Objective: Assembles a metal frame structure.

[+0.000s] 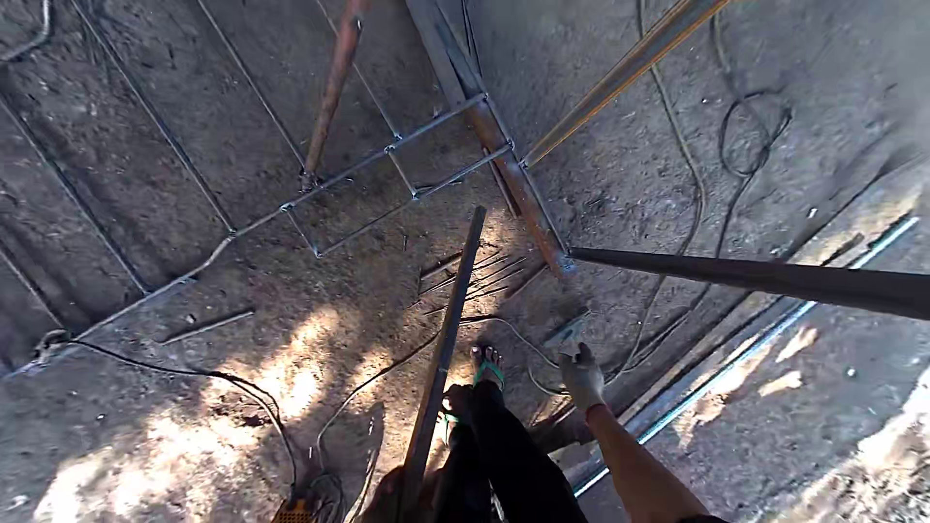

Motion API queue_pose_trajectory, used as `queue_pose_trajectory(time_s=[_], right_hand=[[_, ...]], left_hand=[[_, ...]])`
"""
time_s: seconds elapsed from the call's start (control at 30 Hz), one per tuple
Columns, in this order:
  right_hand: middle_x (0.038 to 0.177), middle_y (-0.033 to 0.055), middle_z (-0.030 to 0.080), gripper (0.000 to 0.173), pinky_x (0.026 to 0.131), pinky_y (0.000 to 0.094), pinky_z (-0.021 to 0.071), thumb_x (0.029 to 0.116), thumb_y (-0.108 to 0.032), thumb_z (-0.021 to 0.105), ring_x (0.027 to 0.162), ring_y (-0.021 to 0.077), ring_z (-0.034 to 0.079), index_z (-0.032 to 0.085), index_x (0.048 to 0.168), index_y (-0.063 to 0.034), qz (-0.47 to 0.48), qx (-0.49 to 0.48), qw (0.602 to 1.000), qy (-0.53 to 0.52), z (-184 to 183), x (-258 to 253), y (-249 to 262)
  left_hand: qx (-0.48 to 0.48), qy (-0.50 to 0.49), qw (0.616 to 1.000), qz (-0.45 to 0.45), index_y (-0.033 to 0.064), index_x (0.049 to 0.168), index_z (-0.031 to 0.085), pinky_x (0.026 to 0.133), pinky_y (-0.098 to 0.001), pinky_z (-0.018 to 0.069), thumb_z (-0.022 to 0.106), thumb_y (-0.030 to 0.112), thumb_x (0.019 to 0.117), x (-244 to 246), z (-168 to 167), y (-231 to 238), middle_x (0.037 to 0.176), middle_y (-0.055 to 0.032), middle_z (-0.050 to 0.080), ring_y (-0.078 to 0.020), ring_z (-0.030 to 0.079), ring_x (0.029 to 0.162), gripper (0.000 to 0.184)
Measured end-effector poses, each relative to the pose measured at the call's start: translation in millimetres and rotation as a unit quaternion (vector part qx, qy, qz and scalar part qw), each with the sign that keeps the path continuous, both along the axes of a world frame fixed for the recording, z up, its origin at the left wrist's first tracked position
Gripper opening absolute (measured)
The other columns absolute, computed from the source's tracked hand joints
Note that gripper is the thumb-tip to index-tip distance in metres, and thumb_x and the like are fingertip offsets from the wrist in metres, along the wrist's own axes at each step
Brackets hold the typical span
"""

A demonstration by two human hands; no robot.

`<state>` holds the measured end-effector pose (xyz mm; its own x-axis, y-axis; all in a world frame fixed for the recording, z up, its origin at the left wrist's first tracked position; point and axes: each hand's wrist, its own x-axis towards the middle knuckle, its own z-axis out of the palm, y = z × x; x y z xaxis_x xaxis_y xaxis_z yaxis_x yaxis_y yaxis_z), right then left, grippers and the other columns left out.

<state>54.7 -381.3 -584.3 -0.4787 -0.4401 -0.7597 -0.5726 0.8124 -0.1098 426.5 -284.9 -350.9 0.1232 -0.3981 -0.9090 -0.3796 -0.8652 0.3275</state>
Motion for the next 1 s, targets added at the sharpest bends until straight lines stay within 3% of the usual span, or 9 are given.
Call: queue_pose_trajectory(time_s=[0.2, 0.3, 0.4, 0.57, 0.63, 0.73, 0.83, 0.93, 1.0], right_hand=[[0.134, 0.0150, 0.063, 0.062, 0.097, 0.0477, 0.0553, 0.0930, -0.033, 0.068, 0.111, 0.0258, 0.067, 0.052, 0.147, -0.0069, 0.150, -0.063, 0.963, -0.215, 187.4, 84.3, -37.5], [0.142, 0.0146, 0.059, 0.063, 0.106, 0.0515, 0.0495, 0.0929, -0.032, 0.065, 0.126, 0.0294, 0.060, 0.051, 0.149, -0.0085, 0.266, -0.107, 0.935, -0.207, 256.7, 98.1, -58.2], [0.142, 0.0135, 0.059, 0.066, 0.107, 0.0582, 0.0456, 0.0886, -0.032, 0.068, 0.132, 0.0340, 0.055, 0.051, 0.150, -0.0157, 0.410, -0.177, 0.880, -0.160, 297.3, 108.8, -87.2], [0.146, 0.0093, 0.057, 0.063, 0.109, 0.0604, 0.0411, 0.0811, -0.030, 0.078, 0.137, 0.0312, 0.050, 0.059, 0.141, -0.0228, 0.557, -0.241, 0.751, -0.261, 361.3, 143.1, -126.6], [0.120, 0.0107, 0.069, 0.035, 0.098, 0.0621, 0.0488, 0.0847, -0.033, 0.074, 0.117, 0.0321, 0.063, 0.072, 0.115, -0.0158, 0.537, -0.199, 0.751, -0.328, 390.0, 150.5, -136.2], [0.103, 0.0070, 0.074, 0.021, 0.090, 0.0566, 0.0545, 0.0851, -0.027, 0.075, 0.100, 0.0258, 0.069, 0.077, 0.102, -0.0155, 0.418, -0.235, 0.787, -0.388, 453.6, 154.0, -141.1], [0.088, 0.0085, 0.072, 0.016, 0.076, 0.0528, 0.0559, 0.0834, -0.020, 0.073, 0.084, 0.0241, 0.069, 0.073, 0.095, -0.0087, 0.308, -0.335, 0.796, -0.398, 497.7, 166.4, -139.6], [0.088, 0.0093, 0.073, 0.023, 0.077, 0.0478, 0.0577, 0.0883, -0.024, 0.073, 0.082, 0.0209, 0.070, 0.075, 0.103, -0.0064, 0.183, -0.387, 0.821, -0.378, 546.0, 189.2, -147.2], [0.086, 0.0051, 0.073, 0.023, 0.074, 0.0439, 0.0572, 0.0887, -0.028, 0.073, 0.078, 0.0160, 0.069, 0.075, 0.102, -0.0095, 0.113, -0.407, 0.831, -0.363, 561.7, 213.5, -151.7]], left_hand=[[0.041, 0.093, 0.995, 0.000, 0.0149, 0.145, 0.049, 0.069, -0.0413, 0.0650, 0.069, 0.023, 0.0957, -5.5, 105.9, -77.3, 0.111, -0.0051, 0.073, -0.0200, 0.074, 0.081, 0.053], [0.083, 0.181, 0.977, 0.073, 0.0121, 0.146, 0.044, 0.060, -0.0372, 0.0617, 0.070, 0.008, 0.0899, -3.0, 166.0, -112.4, 0.111, -0.0112, 0.070, -0.0230, 0.071, 0.074, 0.062], [0.107, 0.214, 0.969, 0.061, 0.0123, 0.142, 0.046, 0.055, -0.0334, 0.0553, 0.071, 0.008, 0.0873, 12.3, 226.7, -139.6, 0.100, -0.0116, 0.067, -0.0199, 0.063, 0.067, 0.060], [0.163, 0.209, 0.959, -0.100, 0.0172, 0.138, 0.054, 0.054, -0.0324, 0.0574, 0.070, 0.025, 0.0876, 30.3, 366.7, -190.8, 0.109, -0.0106, 0.069, -0.0203, 0.067, 0.067, 0.054], [0.153, 0.257, 0.948, -0.111, 0.0177, 0.136, 0.059, 0.053, -0.0307, 0.0564, 0.063, 0.046, 0.0959, 45.3, 409.9, -216.1, 0.113, -0.0112, 0.069, -0.0193, 0.067, 0.070, 0.049], [0.003, 0.324, 0.943, -0.077, 0.0142, 0.128, 0.067, 0.055, -0.0265, 0.0574, 0.042, 0.074, 0.0966, 75.2, 444.8, -241.2, 0.108, -0.0102, 0.074, -0.0153, 0.070, 0.074, 0.072], [-0.187, 0.225, 0.954, -0.058, 0.0056, 0.131, 0.060, 0.069, -0.0367, 0.0630, 0.056, 0.029, 0.1031, 80.0, 442.0, -246.1, 0.104, -0.0107, 0.074, -0.0218, 0.073, 0.083, 0.036], [-0.345, 0.223, 0.906, -0.105, 0.0015, 0.145, 0.048, 0.094, -0.0478, 0.0599, 0.062, 0.022, 0.0967, 66.4, 439.6, -260.9, 0.134, -0.0154, 0.065, -0.0310, 0.067, 0.118, 0.054], [-0.440, 0.242, 0.852, -0.149, 0.0001, 0.153, 0.038, 0.101, -0.0446, 0.0572, 0.067, 0.026, 0.0975, 49.0, 462.0, -279.2, 0.141, -0.0136, 0.061, -0.0269, 0.063, 0.124, 0.068]])
